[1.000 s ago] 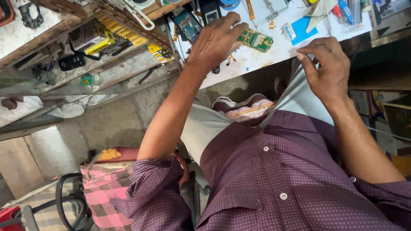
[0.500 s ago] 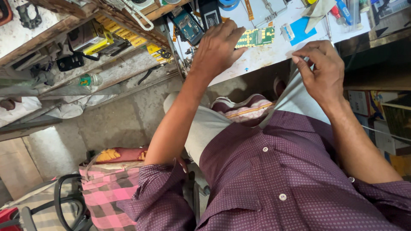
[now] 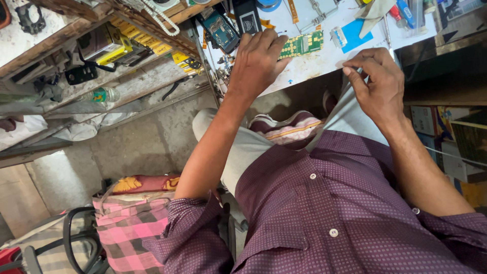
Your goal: The person sits at a cluttered repair bench working on a phone motherboard. They apply paste from a small tube onto the green circuit board, use a hot air gun to heat it, pick at components with tweezers, and later probe the board with a thin metal tool.
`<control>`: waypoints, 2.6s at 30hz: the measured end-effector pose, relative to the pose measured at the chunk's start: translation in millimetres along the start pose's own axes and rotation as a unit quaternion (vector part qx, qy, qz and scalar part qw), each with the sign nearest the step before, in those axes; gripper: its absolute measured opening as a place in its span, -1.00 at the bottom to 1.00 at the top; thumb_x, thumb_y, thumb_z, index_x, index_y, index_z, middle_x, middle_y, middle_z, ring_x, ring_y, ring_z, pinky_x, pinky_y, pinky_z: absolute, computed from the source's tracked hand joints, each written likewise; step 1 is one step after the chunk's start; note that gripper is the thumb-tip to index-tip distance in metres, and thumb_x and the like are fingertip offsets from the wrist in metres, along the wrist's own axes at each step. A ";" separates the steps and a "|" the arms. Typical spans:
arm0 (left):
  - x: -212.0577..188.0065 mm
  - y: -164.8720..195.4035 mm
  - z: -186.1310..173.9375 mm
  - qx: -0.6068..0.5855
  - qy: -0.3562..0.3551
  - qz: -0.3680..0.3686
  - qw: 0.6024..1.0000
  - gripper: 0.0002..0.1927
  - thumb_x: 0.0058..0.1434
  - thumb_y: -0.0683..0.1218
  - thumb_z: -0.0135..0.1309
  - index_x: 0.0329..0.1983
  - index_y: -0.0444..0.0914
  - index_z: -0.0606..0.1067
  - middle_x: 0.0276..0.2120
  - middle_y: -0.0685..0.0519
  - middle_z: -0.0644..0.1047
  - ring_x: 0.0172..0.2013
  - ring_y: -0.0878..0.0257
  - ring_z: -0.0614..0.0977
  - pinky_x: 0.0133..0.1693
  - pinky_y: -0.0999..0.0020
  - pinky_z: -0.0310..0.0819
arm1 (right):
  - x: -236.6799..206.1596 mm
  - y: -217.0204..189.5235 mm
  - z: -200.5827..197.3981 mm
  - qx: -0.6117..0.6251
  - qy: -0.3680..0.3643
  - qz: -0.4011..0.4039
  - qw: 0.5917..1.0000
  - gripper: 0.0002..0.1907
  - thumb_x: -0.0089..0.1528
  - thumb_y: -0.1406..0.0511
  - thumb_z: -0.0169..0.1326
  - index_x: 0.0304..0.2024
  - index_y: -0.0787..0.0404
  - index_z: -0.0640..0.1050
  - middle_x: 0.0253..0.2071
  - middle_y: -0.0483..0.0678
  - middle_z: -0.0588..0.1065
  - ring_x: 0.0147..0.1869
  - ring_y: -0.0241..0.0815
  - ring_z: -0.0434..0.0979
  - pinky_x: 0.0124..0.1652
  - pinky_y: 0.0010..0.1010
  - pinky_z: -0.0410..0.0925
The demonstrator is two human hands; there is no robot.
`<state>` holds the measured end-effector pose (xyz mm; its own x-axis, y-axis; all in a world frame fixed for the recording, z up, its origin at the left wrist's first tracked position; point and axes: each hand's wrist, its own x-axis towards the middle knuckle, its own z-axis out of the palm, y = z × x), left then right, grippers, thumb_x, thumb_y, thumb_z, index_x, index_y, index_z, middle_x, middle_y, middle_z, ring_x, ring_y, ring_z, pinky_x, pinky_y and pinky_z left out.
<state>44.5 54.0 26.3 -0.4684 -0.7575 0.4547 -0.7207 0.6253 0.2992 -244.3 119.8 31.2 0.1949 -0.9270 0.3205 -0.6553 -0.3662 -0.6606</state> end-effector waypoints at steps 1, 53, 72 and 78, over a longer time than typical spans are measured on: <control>-0.1 0.1 -0.3 0.001 -0.001 -0.003 1.000 -0.50 0.12 -0.01 0.38 0.05 -0.34 0.55 -0.05 -0.09 0.54 -0.01 0.04 0.58 0.03 0.09 0.35 | 0.0 -0.3 0.2 -0.002 0.000 -0.001 1.000 -0.93 0.44 0.43 0.29 -0.04 0.26 0.65 -0.04 0.02 0.52 -0.27 -0.22 0.49 -0.24 -0.43 0.36; -3.5 5.3 11.9 -0.014 0.068 -0.089 0.994 -0.53 0.07 -0.01 0.40 0.01 -0.27 0.58 -0.14 0.02 0.54 -0.07 0.10 0.57 0.03 0.09 0.23 | -4.0 -5.1 4.5 0.006 -0.014 0.028 0.999 -0.86 0.40 0.41 0.27 0.01 0.22 0.66 0.04 0.05 0.52 -0.23 -0.17 0.54 -0.29 -0.43 0.39; -5.6 10.2 15.7 -0.019 0.066 -0.113 0.991 -0.50 0.08 -0.03 0.42 0.06 -0.26 0.56 -0.15 0.04 0.50 -0.06 0.13 0.56 0.08 0.07 0.20 | -2.8 -2.3 7.4 0.024 -0.008 0.023 0.999 -0.85 0.39 0.42 0.26 0.02 0.22 0.66 0.04 0.06 0.52 -0.19 -0.16 0.57 -0.30 -0.44 0.41; -5.5 15.7 15.8 -0.018 0.070 -0.132 0.989 -0.51 0.07 -0.03 0.42 0.04 -0.24 0.57 -0.14 0.05 0.51 -0.04 0.14 0.57 0.09 0.06 0.20 | -2.5 -1.5 3.7 0.007 -0.011 0.028 1.000 -0.86 0.38 0.41 0.27 0.00 0.22 0.66 0.02 0.06 0.53 -0.22 -0.14 0.54 -0.28 -0.40 0.40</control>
<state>27.7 65.1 15.3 -0.1892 -0.8630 0.4684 -0.7878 0.4181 0.4522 -241.1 122.4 28.9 0.1743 -0.9473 0.2686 -0.6548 -0.3153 -0.6869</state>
